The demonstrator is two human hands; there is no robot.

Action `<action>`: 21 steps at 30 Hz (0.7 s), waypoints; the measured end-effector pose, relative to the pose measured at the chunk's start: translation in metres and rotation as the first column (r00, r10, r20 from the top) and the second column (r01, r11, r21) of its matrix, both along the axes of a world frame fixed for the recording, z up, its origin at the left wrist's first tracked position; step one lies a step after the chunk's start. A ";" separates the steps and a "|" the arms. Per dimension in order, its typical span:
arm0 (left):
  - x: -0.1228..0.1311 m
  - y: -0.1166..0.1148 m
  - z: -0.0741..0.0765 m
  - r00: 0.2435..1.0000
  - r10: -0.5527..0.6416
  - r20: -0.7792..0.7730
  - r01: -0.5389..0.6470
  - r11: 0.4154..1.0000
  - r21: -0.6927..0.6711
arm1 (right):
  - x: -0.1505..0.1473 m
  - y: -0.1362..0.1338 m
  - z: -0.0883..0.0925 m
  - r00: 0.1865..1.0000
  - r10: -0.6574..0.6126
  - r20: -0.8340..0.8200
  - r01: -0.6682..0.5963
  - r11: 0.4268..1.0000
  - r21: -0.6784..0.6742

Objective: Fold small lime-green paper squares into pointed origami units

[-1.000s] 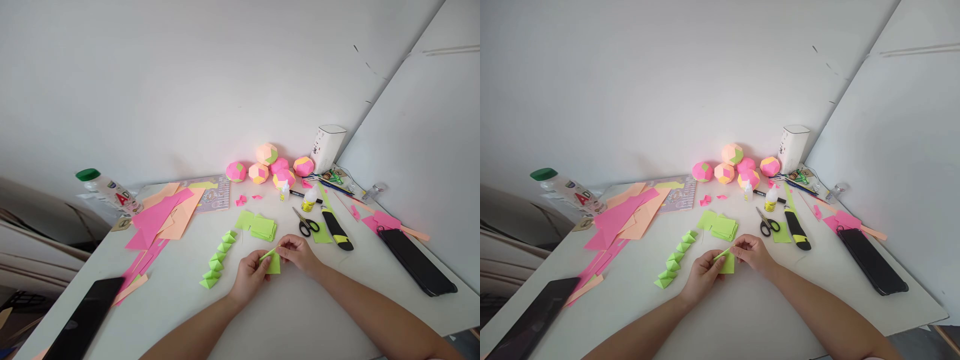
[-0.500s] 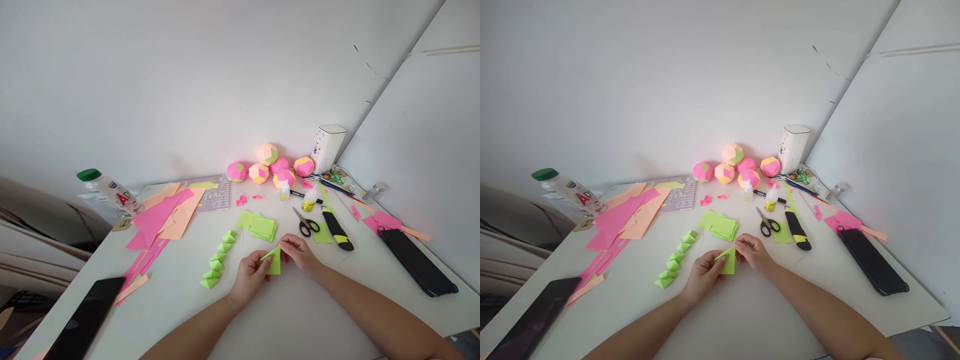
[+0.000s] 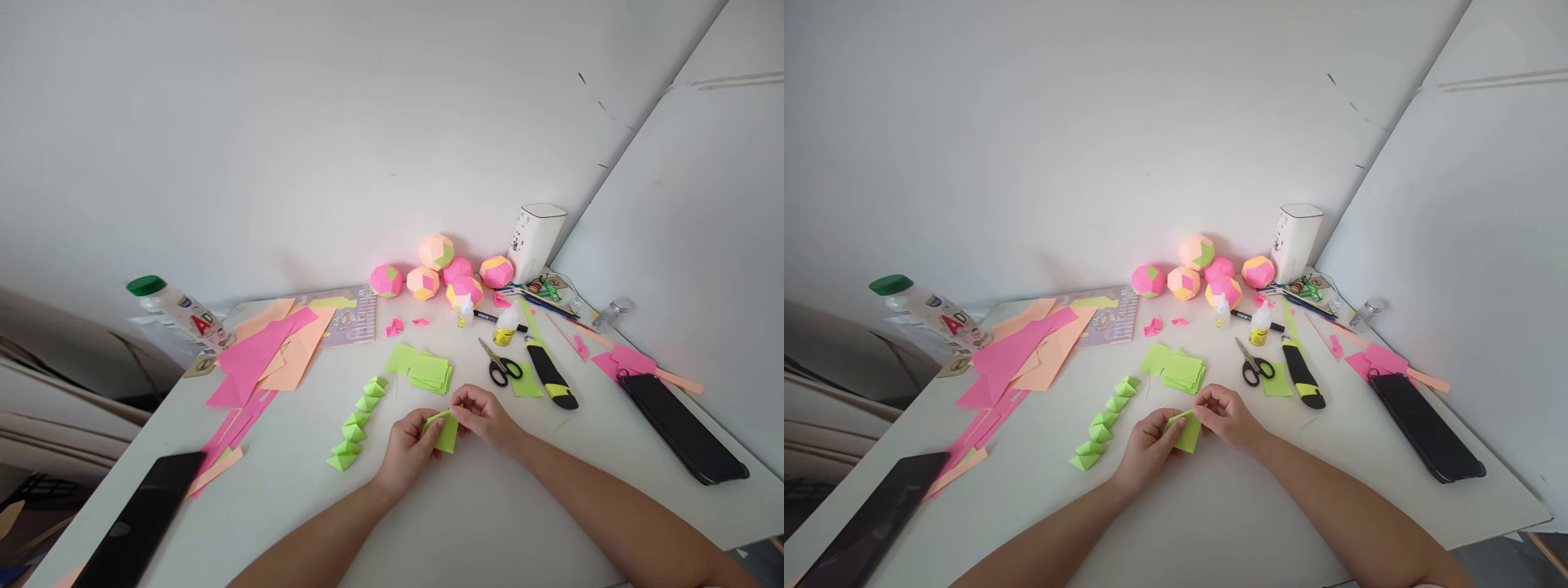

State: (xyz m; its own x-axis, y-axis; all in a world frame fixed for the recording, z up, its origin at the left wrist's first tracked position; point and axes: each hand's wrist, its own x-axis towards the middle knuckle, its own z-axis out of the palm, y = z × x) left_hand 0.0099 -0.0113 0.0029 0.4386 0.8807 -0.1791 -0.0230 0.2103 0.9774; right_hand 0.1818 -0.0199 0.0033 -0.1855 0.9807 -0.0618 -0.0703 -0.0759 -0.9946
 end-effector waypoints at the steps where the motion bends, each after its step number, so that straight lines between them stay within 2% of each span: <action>1: 0.000 0.000 0.000 1.000 -0.002 0.006 0.002 1.000 -0.001 | 0.000 0.000 0.000 1.000 0.010 0.011 -0.010 1.000 0.006; 5: 0.000 0.000 0.000 1.000 -0.003 0.002 0.003 1.000 -0.002 | 0.000 0.001 -0.002 0.998 0.047 0.052 -0.049 0.998 0.028; 21: 0.000 0.000 -0.001 1.000 -0.009 0.007 0.009 1.000 0.008 | -0.001 0.001 -0.002 0.997 0.030 0.068 -0.032 0.999 0.030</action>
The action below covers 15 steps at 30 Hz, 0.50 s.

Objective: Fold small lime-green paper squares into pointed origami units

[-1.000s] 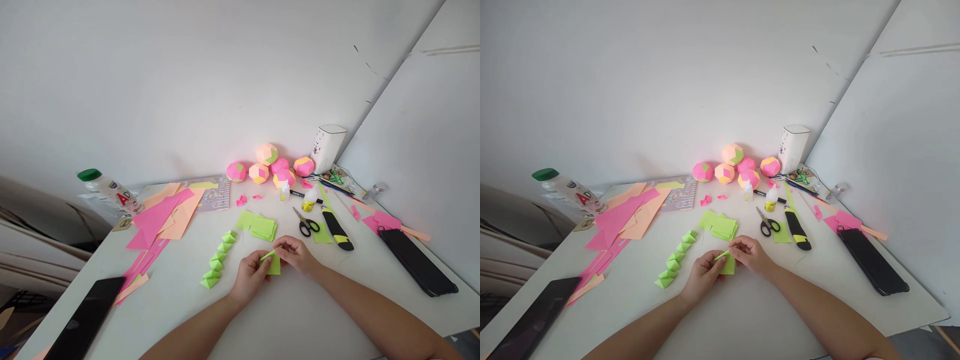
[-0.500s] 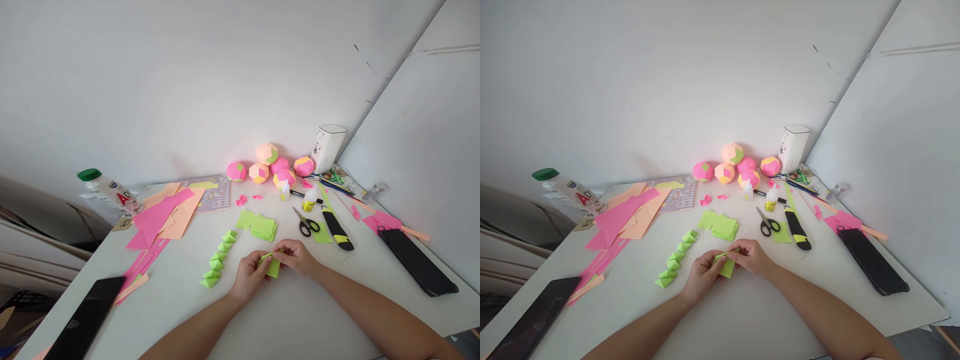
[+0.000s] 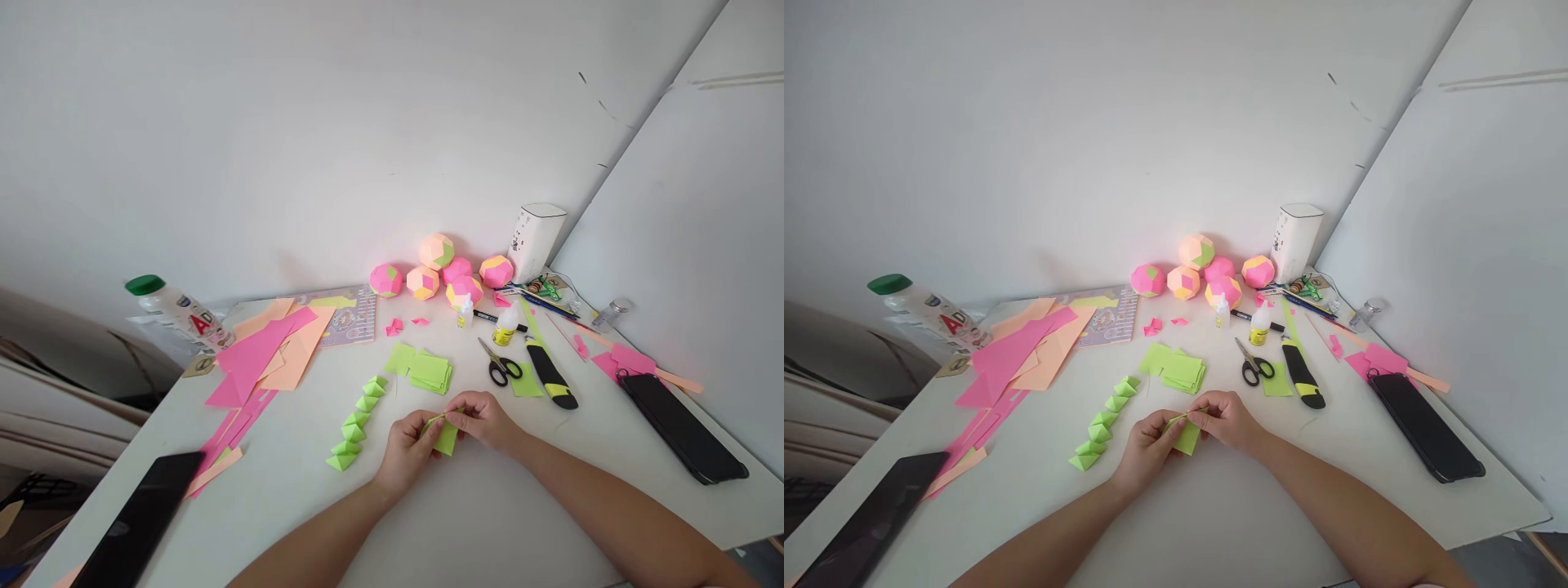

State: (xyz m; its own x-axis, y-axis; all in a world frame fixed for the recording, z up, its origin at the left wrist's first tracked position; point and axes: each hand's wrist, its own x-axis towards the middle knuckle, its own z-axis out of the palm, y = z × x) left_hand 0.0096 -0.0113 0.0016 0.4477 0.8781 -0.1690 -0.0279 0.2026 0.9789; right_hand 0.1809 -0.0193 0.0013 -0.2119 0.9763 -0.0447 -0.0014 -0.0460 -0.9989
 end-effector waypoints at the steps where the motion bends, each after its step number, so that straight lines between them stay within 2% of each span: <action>1: 0.000 0.000 0.000 1.000 -0.003 0.007 0.003 1.000 0.001 | 0.000 0.000 0.000 1.000 0.001 -0.002 -0.001 1.000 0.000; 5: 0.000 0.000 -0.001 0.999 -0.013 0.042 0.012 1.000 0.029 | 0.000 0.000 0.001 1.000 0.009 -0.019 -0.009 1.000 -0.005; 9: -0.001 0.001 -0.002 0.999 0.032 0.021 -0.033 0.995 0.092 | 0.001 0.000 0.000 1.000 0.003 -0.010 -0.003 1.000 -0.012; 15: 0.001 0.001 -0.003 0.995 0.058 0.076 -0.060 0.998 0.032 | 0.000 0.001 0.000 1.000 0.000 0.000 0.000 1.000 -0.019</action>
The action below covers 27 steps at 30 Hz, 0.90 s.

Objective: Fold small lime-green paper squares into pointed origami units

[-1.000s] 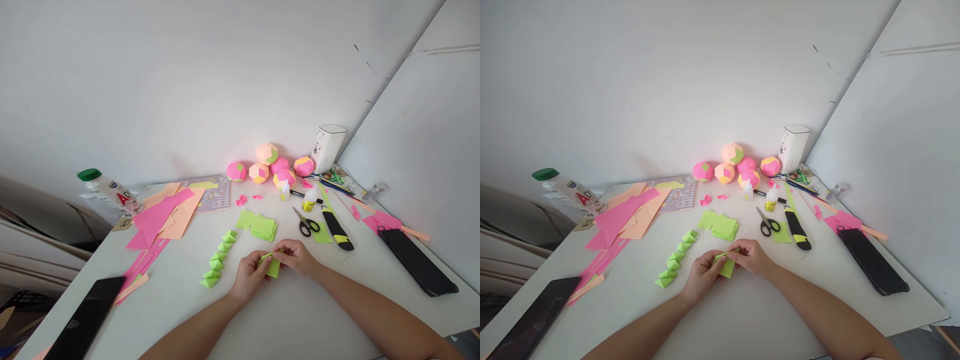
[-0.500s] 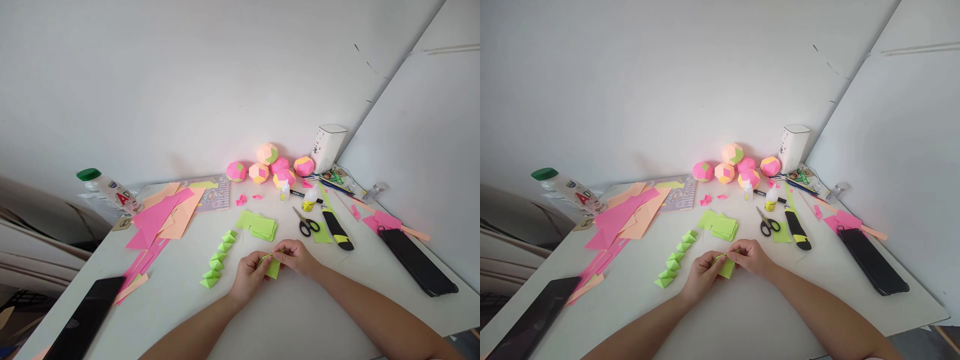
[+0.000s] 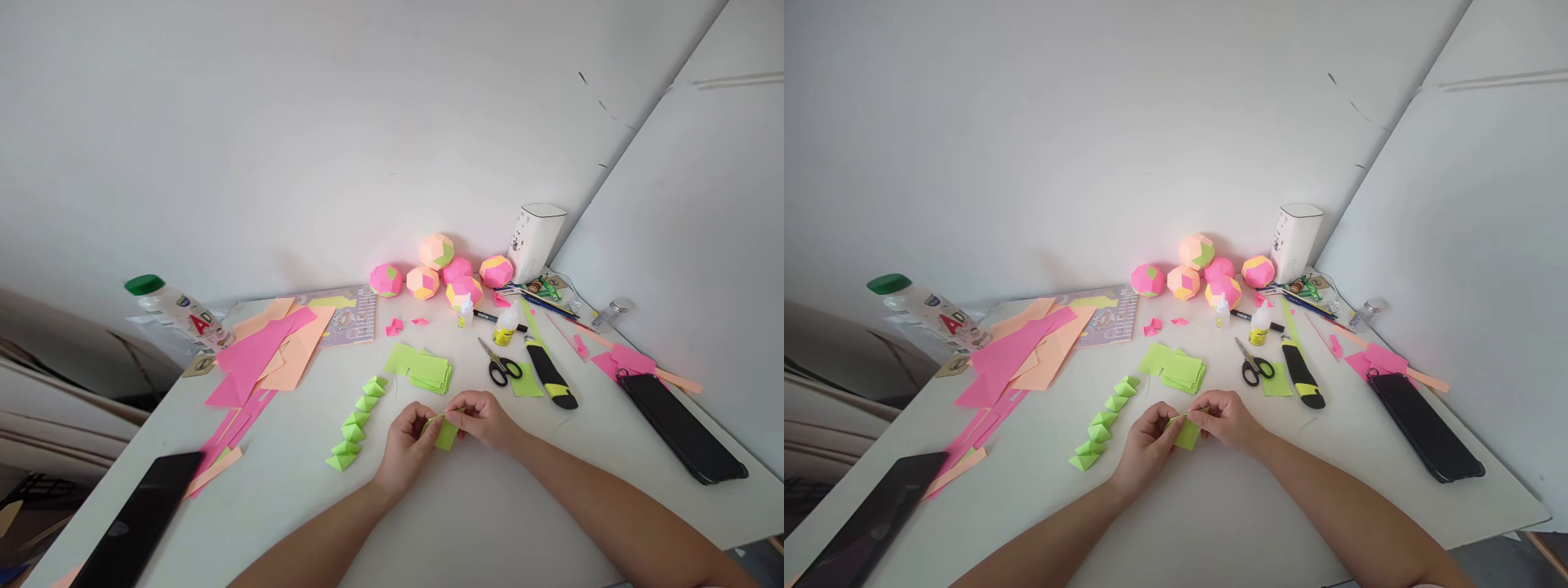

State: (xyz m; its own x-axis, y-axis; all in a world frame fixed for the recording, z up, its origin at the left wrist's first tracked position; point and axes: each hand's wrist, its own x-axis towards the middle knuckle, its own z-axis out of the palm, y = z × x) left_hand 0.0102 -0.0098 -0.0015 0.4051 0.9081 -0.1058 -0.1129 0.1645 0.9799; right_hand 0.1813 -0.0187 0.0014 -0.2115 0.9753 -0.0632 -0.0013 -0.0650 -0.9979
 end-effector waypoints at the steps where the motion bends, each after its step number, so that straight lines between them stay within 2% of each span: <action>1: 0.000 0.000 0.000 1.000 -0.004 0.003 0.004 1.000 -0.004 | 0.000 0.000 0.000 1.000 -0.002 -0.001 0.002 1.000 -0.002; 10: -0.003 -0.002 0.002 1.000 -0.005 0.031 0.006 0.999 -0.042 | 0.001 0.001 -0.006 1.000 -0.015 -0.019 0.015 1.000 -0.005; 16: -0.003 -0.001 0.002 0.998 -0.002 0.068 0.005 0.999 -0.041 | 0.001 0.002 -0.003 0.999 -0.020 -0.027 0.020 1.000 -0.016; 27: 0.001 -0.001 -0.002 0.999 0.004 0.033 -0.003 1.000 -0.031 | 0.001 0.002 -0.002 1.000 -0.002 -0.004 0.002 1.000 -0.005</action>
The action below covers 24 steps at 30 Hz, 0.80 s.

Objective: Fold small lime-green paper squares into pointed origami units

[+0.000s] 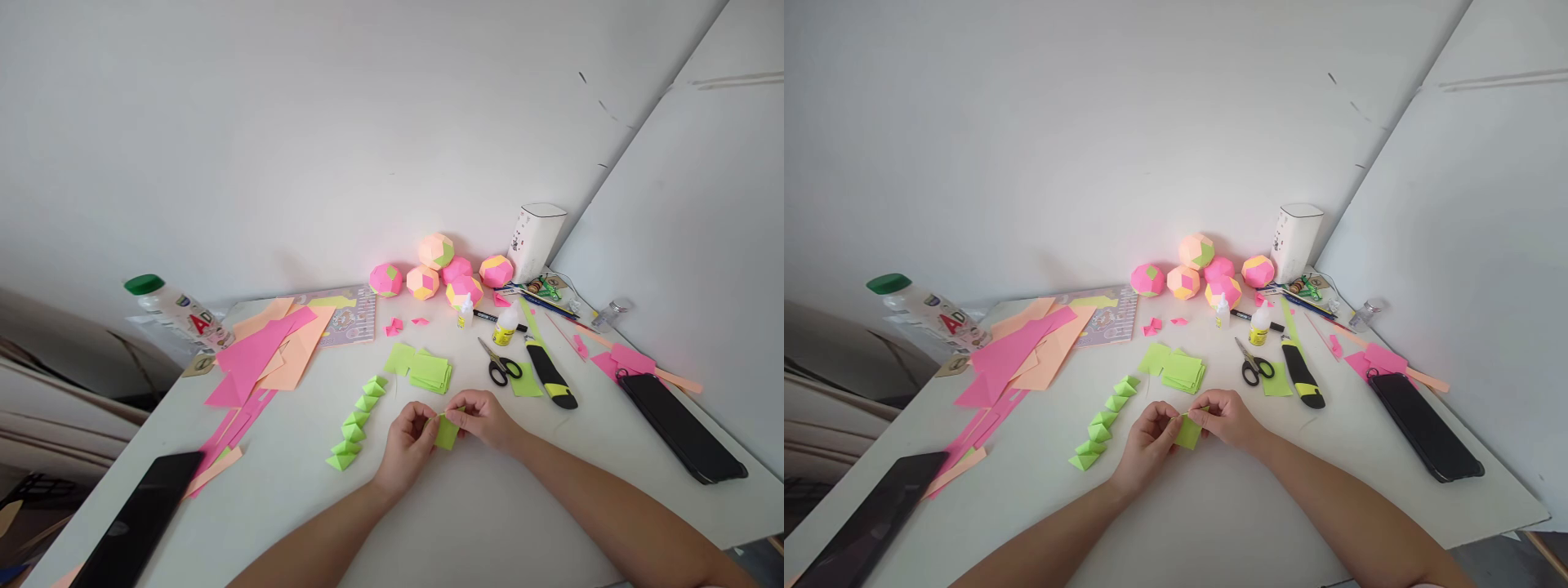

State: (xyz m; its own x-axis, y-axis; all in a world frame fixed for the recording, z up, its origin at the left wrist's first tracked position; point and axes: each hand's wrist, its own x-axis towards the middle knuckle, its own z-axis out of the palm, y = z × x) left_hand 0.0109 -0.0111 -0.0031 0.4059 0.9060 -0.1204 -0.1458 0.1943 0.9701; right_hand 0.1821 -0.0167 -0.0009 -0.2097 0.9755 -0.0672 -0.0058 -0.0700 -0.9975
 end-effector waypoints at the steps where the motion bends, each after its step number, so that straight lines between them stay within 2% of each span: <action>1: 0.000 0.000 0.001 1.000 -0.003 -0.002 0.003 1.000 -0.001 | 0.000 0.000 0.000 1.000 -0.001 0.002 0.001 1.000 0.000; 7: 0.000 -0.001 0.004 1.000 -0.019 -0.013 0.018 1.000 -0.018 | 0.000 -0.001 0.003 1.000 -0.011 0.024 0.012 1.000 -0.018; 13: 0.000 -0.001 0.004 1.000 0.001 -0.001 -0.001 1.000 -0.029 | -0.001 -0.002 0.006 0.998 -0.044 -0.041 0.042 0.997 -0.064; 20: -0.001 -0.001 0.007 0.996 0.070 0.048 -0.068 0.997 -0.047 | 0.000 0.001 0.009 0.989 -0.126 -0.071 0.116 0.985 -0.129; 24: -0.001 0.000 0.007 0.999 -0.010 0.045 0.012 0.999 -0.034 | -0.001 0.001 0.010 0.992 -0.107 -0.062 0.099 0.988 -0.121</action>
State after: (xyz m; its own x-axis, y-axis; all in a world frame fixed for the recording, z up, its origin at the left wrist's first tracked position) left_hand 0.0099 -0.0112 0.0041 0.4213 0.8972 -0.1326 -0.1867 0.2289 0.9554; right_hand 0.1813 -0.0160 0.0086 -0.1162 0.9783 -0.1716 -0.0866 -0.1821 -0.9794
